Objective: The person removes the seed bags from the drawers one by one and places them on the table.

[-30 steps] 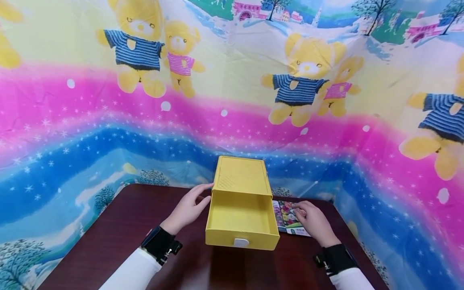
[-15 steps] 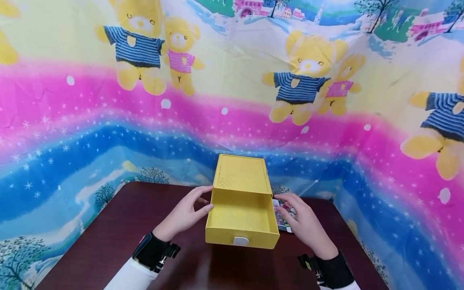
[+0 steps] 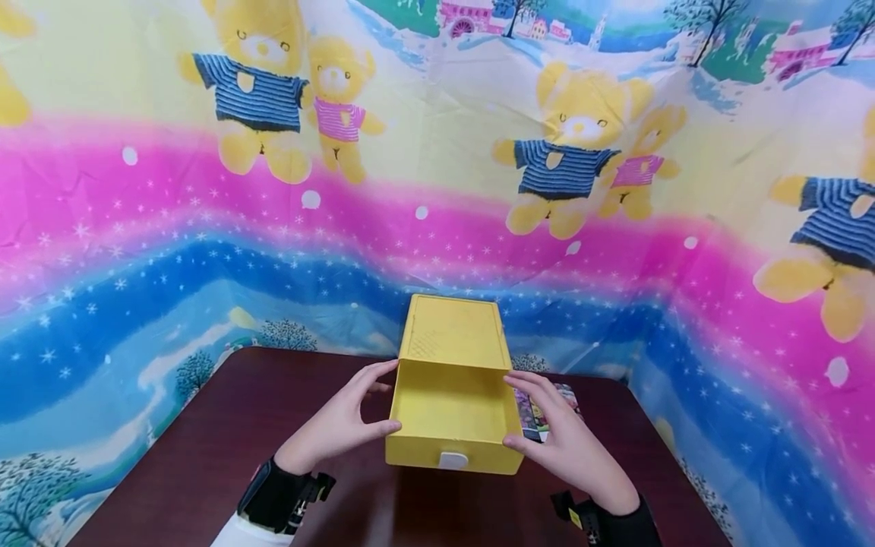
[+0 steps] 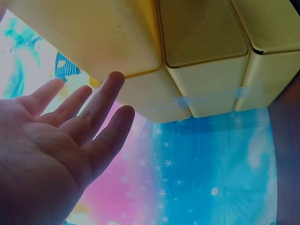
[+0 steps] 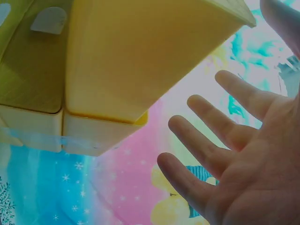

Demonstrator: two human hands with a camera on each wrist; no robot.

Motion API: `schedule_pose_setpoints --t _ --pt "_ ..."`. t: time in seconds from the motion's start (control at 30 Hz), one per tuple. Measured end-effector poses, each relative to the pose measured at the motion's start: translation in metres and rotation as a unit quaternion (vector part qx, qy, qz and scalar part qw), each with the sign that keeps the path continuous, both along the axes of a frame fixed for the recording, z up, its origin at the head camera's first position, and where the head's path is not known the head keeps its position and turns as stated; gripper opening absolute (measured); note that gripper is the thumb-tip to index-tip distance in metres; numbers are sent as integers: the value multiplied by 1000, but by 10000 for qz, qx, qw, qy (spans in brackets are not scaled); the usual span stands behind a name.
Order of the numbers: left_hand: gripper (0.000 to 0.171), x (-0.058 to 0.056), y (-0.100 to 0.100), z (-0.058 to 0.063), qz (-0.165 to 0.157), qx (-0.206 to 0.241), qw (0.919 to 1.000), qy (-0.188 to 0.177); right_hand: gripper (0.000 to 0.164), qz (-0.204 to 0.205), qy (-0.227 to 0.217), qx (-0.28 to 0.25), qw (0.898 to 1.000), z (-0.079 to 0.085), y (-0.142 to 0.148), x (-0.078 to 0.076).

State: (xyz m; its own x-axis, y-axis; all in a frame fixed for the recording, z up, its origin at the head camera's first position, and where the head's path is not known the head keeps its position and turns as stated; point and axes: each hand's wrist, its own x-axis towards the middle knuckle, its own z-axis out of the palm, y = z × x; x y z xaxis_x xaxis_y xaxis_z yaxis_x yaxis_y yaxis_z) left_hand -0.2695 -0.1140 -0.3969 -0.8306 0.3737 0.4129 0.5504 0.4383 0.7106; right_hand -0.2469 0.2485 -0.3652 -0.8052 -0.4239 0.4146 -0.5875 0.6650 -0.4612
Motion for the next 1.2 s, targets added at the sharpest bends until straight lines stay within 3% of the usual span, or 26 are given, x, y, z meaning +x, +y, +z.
schedule_pose_setpoints --t 0.27,0.63,1.2 --pt "86 7 0 2 -107 84 9999 -88 84 261 196 104 9994 -6 2 1" --pt "93 3 2 -6 -372 -67 9992 136 84 232 25 184 9996 -4 6 5" --pt "89 3 3 -15 -185 244 9976 623 82 235 25 261 9994 -3 7 6"
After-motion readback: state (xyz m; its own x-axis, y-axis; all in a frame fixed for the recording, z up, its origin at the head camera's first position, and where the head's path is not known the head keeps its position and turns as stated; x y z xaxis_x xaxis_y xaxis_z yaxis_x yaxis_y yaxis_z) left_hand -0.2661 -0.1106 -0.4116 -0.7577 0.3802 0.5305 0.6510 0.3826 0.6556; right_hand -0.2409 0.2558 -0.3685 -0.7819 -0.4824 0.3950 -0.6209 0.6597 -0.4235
